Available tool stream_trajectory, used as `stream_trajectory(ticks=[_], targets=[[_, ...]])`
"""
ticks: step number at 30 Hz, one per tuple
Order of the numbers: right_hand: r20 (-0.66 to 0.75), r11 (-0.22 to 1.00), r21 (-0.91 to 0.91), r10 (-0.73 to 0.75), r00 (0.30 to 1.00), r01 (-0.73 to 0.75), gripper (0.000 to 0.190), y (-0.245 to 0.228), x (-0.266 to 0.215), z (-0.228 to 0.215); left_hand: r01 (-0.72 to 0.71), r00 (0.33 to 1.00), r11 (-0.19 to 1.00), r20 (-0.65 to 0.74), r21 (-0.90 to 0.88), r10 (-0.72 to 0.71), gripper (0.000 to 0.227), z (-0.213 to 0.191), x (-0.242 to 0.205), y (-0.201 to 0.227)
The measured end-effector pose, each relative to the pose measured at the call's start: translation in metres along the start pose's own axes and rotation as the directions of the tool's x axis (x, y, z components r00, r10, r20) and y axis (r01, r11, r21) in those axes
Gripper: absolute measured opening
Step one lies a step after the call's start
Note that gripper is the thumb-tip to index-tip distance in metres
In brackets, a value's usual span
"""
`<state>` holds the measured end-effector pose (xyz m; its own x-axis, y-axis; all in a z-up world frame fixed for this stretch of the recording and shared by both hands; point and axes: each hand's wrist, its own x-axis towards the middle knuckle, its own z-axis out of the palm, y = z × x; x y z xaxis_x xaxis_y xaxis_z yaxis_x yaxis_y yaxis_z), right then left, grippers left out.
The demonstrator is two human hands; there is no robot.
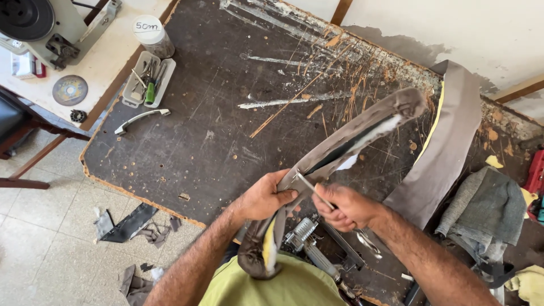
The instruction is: Upholstering a long curved component by stretching fabric and securing it with a staple gun
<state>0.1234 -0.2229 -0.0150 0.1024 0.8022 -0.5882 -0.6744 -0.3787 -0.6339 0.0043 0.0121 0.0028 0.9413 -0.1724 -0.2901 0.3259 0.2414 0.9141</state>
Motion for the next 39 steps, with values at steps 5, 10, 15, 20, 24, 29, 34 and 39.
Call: stream_trajectory(ticks=[5,10,15,20,24,29,34,39], targets=[[-0.154,0.954,-0.196,-0.259,0.953,0.228,0.045,-0.009,-0.013,0.013,0.014,1.0,1.0,0.0,-0.019,-0.014,0.018,-0.002,-0.002,0.01],[-0.261,0.858,-0.398,-0.446,0.856,0.325,0.033,0.009,-0.006,0.012,0.028,1.0,1.0,0.002,0.002,-0.028,0.024,-0.001,-0.008,0.008],[-0.514,0.525,-0.809,-0.413,0.752,-0.264,0.042,0.075,-0.007,-0.023,0.154,0.919,0.963,-0.326,-0.223,-0.222,0.017,0.007,0.001,0.018],[-0.607,0.781,-0.607,-0.337,0.719,-0.147,0.036,0.107,-0.044,-0.008,0.084,0.962,0.95,-0.223,-0.3,-0.155,0.029,-0.021,0.012,-0.063],[-0.708,0.984,-0.156,-0.171,0.686,0.084,0.019,0.103,-0.052,0.019,0.07,0.989,0.88,-0.085,-0.47,-0.124,0.043,0.014,0.015,-0.025],[-0.566,0.643,-0.763,-0.717,0.407,0.072,0.056,0.054,-0.046,0.036,0.051,0.998,0.975,0.043,-0.218,-0.043,0.045,0.033,0.029,-0.013],[-0.484,0.531,-0.845,-0.814,0.322,0.07,0.059,0.038,-0.035,0.045,-0.028,0.997,0.994,0.075,-0.108,0.037,0.037,0.042,0.021,0.017],[-0.441,0.474,-0.879,-0.849,0.29,0.054,0.056,0.032,-0.029,0.053,0.017,1.0,0.996,0.006,-0.084,-0.017,0.035,0.04,0.017,0.008]])
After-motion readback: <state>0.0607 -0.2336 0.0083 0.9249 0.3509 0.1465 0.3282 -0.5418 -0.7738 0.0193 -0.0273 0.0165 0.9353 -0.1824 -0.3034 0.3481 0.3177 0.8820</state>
